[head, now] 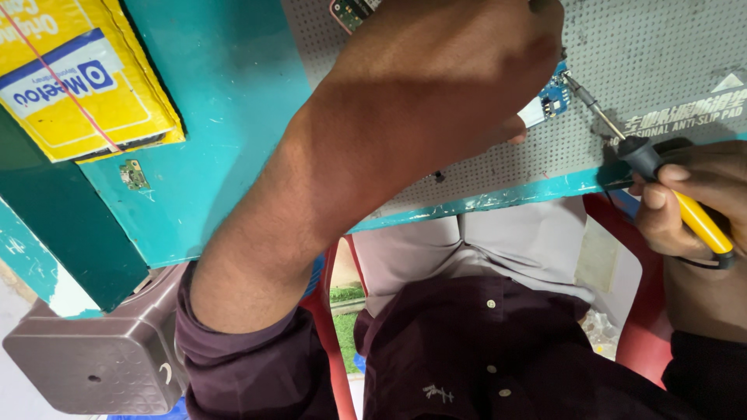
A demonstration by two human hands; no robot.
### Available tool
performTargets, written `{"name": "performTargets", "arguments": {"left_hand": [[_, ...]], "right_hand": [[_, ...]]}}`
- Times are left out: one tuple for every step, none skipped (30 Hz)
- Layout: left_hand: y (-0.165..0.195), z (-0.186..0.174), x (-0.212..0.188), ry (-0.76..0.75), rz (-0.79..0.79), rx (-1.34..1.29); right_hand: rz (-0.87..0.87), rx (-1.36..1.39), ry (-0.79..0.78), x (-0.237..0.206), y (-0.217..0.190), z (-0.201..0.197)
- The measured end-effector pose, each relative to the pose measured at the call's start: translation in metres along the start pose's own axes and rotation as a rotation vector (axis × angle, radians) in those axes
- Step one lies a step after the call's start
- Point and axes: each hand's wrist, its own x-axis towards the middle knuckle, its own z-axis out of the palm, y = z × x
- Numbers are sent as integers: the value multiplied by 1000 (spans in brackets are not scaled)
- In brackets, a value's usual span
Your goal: The person uses a soldering iron to work on a blue circuit board placed on a green anti-slip mat. They hold the board with one hand while applying the soldering iron with the other, focusing on specific components on the board.
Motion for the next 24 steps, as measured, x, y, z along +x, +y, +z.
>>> {"name": "performTargets", "arguments": {"left_hand": [[0,0,0,0,4,1],[0,0,0,1,8,2],[1,0,0,1,4,9],[1,-1,0,1,0,17],[1,-1,0,0,-4,23],[1,-1,0,8,-3,23],[1,-1,0,16,-1,23],[1,-1,0,25,0,23],[1,-1,0,23,0,22],[1,-1,0,22,0,19],[1,-1,0,21,0,18],[1,-1,-1,20,-3,16],[1,-1,-1,19,-5,15],[1,-1,-1,17,-8,13],[1,-1,-1,19,-8,6],[1,-1,-1,22,-7,1],[1,-1,-1,25,-6,-5],[1,-1,-1,22,-9,-23],[1,-1,-1,19,-12,-41],[1,-1,-1,16,-15,-60],[1,0,-1,20,-17,-56],[1,0,-1,24,-18,-51],[0,0,-1,28,-19,-47],[0,0,-1,29,-3,-30]], "right_hand": [[-14,-8,-2,0,0,0],[-28,-17,-4,0,0,0],[-38,-18,-3,1,0,0],[-36,-14,-3,1,0,0],[-33,-9,-2,1,0,0],[-19,2,-2,1,0,0],[-14,10,-2,1,1,0],[-8,18,-2,1,1,0],[-10,25,-4,1,1,0],[-13,22,-6,1,1,0],[-15,18,-8,1,1,0],[-20,5,-10,0,1,0],[-23,-3,-11,0,1,0],[-25,-11,-11,0,1,0],[-24,-13,-11,0,1,0],[-18,-8,-7,-1,1,0],[-11,-3,-4,-1,1,0],[2,9,1,-1,1,0],[4,19,2,-1,2,0],[7,28,2,-1,2,0],[-3,34,-2,-1,2,0],[-12,33,-5,-1,2,0],[-20,31,-7,-1,2,0],[-27,23,-8,-1,3,0]]}}
